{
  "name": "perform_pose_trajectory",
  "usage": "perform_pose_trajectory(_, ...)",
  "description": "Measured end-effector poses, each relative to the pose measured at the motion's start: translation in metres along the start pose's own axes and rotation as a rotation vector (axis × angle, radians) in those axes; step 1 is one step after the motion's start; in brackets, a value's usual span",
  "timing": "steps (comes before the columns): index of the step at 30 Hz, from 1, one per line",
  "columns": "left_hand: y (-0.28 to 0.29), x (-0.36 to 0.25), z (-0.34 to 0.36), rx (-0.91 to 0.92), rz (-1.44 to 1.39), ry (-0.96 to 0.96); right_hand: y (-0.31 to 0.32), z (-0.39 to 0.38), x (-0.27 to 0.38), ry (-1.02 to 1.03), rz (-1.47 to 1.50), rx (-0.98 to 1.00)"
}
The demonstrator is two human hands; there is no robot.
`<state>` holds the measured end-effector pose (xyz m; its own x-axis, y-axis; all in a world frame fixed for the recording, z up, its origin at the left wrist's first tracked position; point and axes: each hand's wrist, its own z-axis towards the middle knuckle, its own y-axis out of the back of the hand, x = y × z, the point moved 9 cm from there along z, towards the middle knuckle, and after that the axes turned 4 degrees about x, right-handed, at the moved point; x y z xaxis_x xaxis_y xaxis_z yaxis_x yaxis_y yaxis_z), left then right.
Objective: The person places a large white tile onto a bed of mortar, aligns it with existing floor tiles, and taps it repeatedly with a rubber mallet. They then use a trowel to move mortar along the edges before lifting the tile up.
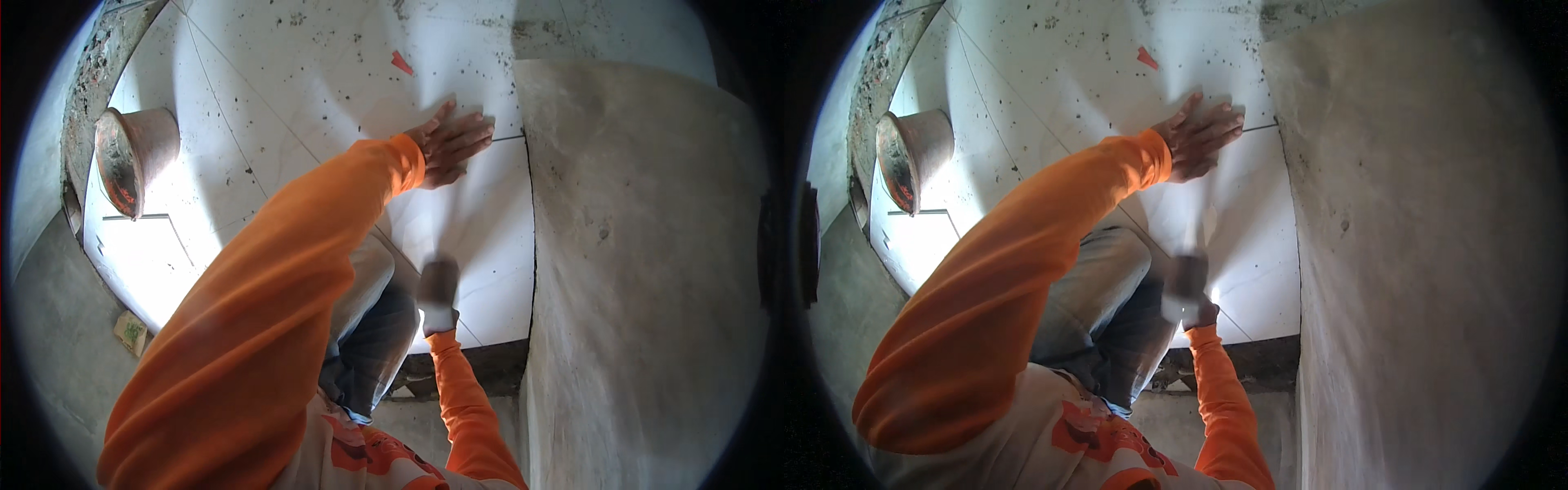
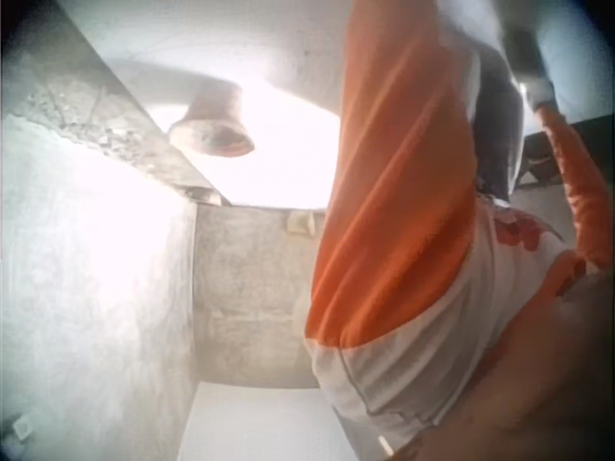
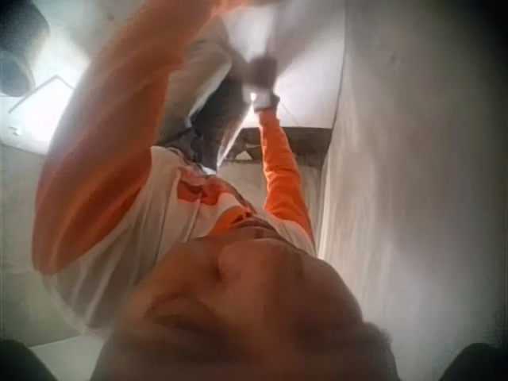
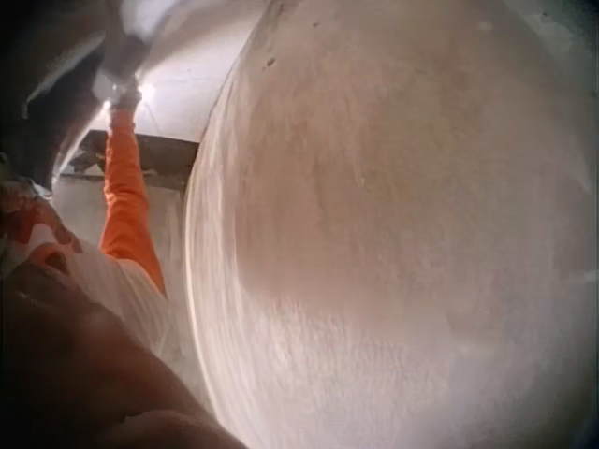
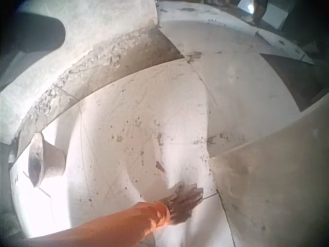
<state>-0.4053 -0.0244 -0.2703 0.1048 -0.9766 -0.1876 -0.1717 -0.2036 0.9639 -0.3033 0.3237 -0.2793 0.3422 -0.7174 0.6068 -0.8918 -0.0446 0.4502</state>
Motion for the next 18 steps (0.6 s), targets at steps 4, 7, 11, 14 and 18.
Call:
perform_pose_trajectory(4,-0.001,0.005,0.000,0.102,0.049,0.013,0.062,0.013,0.074,0.198,0.285,-0.120)
perform_pose_trajectory(7,0.002,0.001,0.005,0.027,0.029,0.009,-0.004,0.015,-0.011,-0.176,-0.015,0.029)
perform_pose_trajectory(11,-0.019,0.015,-0.016,0.185,-0.001,0.023,0.039,0.025,0.067,-0.042,0.083,-0.047)
perform_pose_trajectory(14,-0.003,0.003,-0.001,0.109,-0.030,0.030,0.019,0.017,0.015,-0.102,-0.027,0.022)
perform_pose_trajectory(18,-0.010,0.015,-0.021,0.012,-0.028,0.054,0.047,0.009,0.040,-0.105,0.065,-0.254)
